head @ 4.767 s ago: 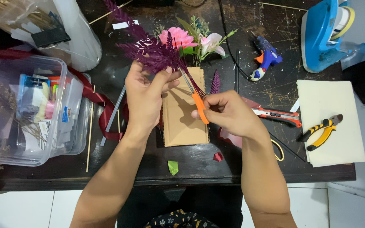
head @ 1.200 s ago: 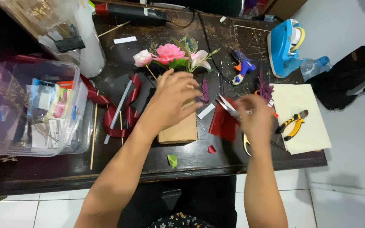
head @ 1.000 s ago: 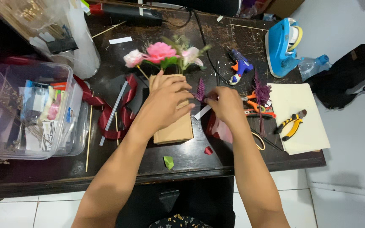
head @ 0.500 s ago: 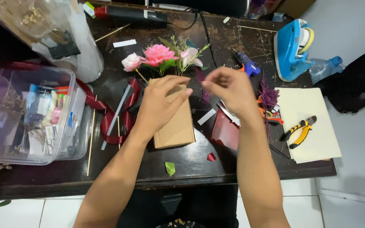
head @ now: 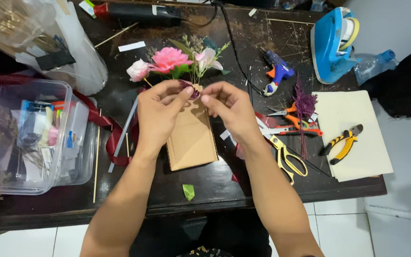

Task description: The person trims artificial flower stems using orange shears and inserts them into a cardboard box. They handle ribbon and tape while organizing the floral arrangement at a workstation.

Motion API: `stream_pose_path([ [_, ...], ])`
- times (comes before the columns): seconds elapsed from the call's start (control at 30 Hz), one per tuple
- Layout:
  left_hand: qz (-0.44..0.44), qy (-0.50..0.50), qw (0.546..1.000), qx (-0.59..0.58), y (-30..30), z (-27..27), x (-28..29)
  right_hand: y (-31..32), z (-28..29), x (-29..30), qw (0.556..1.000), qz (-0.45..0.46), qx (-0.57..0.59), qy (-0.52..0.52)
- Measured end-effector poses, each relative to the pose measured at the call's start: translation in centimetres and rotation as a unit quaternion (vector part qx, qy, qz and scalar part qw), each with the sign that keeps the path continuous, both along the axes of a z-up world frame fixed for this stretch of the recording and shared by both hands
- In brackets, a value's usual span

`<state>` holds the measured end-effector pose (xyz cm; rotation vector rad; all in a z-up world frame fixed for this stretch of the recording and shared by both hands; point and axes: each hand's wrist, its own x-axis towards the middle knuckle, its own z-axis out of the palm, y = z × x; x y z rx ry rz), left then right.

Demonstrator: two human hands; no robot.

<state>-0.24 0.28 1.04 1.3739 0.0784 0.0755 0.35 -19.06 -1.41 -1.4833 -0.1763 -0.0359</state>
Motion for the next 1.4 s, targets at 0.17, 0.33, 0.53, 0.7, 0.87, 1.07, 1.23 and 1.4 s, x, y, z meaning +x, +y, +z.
stream_pose_path([
  [0.17,-0.006,-0.007,1.000,0.009,-0.4,-0.5,-0.1,0.8,0.5,-0.7,1.000,-0.022,0.001,-0.011],
  [0.33,-0.013,-0.002,1.000,0.006,-0.5,0.2,-0.2,1.1,0.7,-0.7,0.999,-0.043,0.004,-0.019],
  [0.53,-0.024,-0.017,0.999,0.016,-0.3,0.5,-0.2,1.2,0.9,-0.8,0.998,-0.052,-0.017,-0.029],
  [0.7,-0.025,-0.017,0.999,0.015,-0.4,1.3,-0.5,1.3,1.6,-1.1,0.997,-0.061,-0.026,-0.034],
  [0.87,-0.006,-0.013,1.000,-0.003,-0.3,0.8,-0.4,1.0,1.3,-0.8,0.995,-0.088,-0.010,-0.048],
  [1.07,-0.005,-0.010,1.000,-0.006,-0.6,0.4,-0.5,1.7,1.8,-1.5,0.997,-0.058,-0.021,-0.039],
  [1.23,-0.010,-0.017,1.000,0.000,-0.8,0.9,-0.7,1.6,1.3,-1.3,0.997,-0.062,-0.014,-0.041],
  [1.4,-0.006,-0.030,1.000,-0.006,-0.9,0.2,-0.3,1.7,1.6,-1.3,0.997,-0.062,-0.016,-0.040],
])
